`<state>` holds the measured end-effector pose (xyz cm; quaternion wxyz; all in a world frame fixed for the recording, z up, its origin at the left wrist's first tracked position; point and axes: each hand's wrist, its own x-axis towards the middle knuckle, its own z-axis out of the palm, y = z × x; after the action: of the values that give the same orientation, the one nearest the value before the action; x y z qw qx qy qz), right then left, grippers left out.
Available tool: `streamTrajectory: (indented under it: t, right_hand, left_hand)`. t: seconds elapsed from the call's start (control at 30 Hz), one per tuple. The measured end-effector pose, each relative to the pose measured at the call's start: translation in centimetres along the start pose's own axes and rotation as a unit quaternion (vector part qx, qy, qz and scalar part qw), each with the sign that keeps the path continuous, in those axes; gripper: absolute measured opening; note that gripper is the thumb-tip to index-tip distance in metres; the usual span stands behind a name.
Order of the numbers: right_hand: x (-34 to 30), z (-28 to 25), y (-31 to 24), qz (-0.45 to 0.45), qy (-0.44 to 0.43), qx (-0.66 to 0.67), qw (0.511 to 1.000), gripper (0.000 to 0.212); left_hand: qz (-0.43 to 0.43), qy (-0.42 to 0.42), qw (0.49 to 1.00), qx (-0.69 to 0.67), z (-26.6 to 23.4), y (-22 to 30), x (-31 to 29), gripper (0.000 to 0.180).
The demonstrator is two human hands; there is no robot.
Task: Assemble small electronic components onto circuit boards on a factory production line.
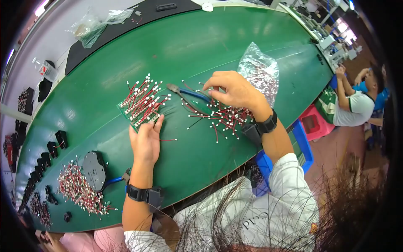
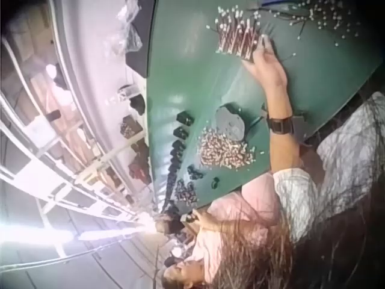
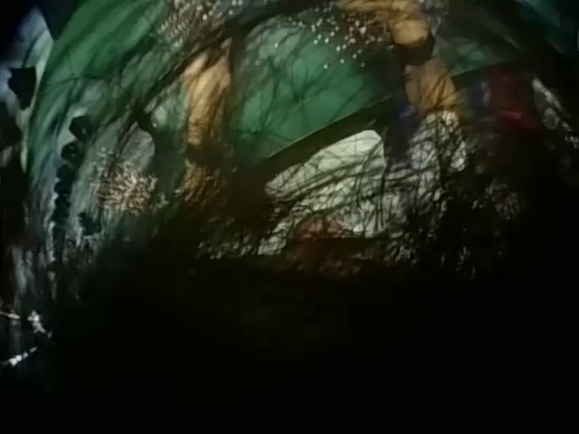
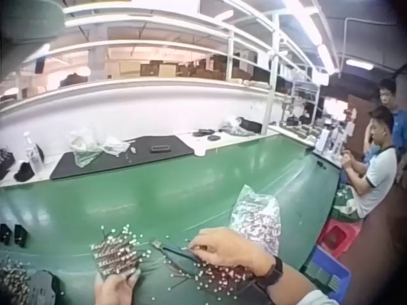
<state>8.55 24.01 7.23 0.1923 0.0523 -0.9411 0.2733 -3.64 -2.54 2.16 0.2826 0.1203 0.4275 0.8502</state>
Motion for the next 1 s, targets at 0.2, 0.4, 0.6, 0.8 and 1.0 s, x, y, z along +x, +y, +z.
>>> streamTrajectory:
  t: [0.2, 0.4, 0.6, 0.8, 1.0]
  right_hand:
    - [-1.6, -2.6, -1.3, 0.034, -0.053, -0.021, 0.998, 0.019]
    - [-6.0, -4.1, -2.4, 0.112, -0.216, -0.107, 0.964, 0.046]
    - [-8.3, -3.4, -3.4, 0.078, -0.232, -0.077, 0.966, 0.074]
    - [-8.5, -2.7, -2.3, 0.044, -0.196, -0.073, 0.977, 0.04]
    - [-9.4, -0.5, -1.5, -0.052, -0.113, -0.104, 0.987, 0.019]
  left_hand:
    - [-0.022, -0.05, 0.998, -0.045, -1.7, -0.2, 0.3, 0.039]
    - [-0.036, -0.086, 0.995, -0.032, -0.7, 0.5, -0.4, 0.032]
    - [-0.066, -0.099, 0.993, 0.008, 0.9, 0.3, -0.9, 0.037]
    - [-0.064, -0.102, 0.992, 0.027, 1.4, 0.6, -1.6, 0.046]
    - [-0.052, -0.072, 0.996, 0.014, 1.1, 0.1, -1.2, 0.05]
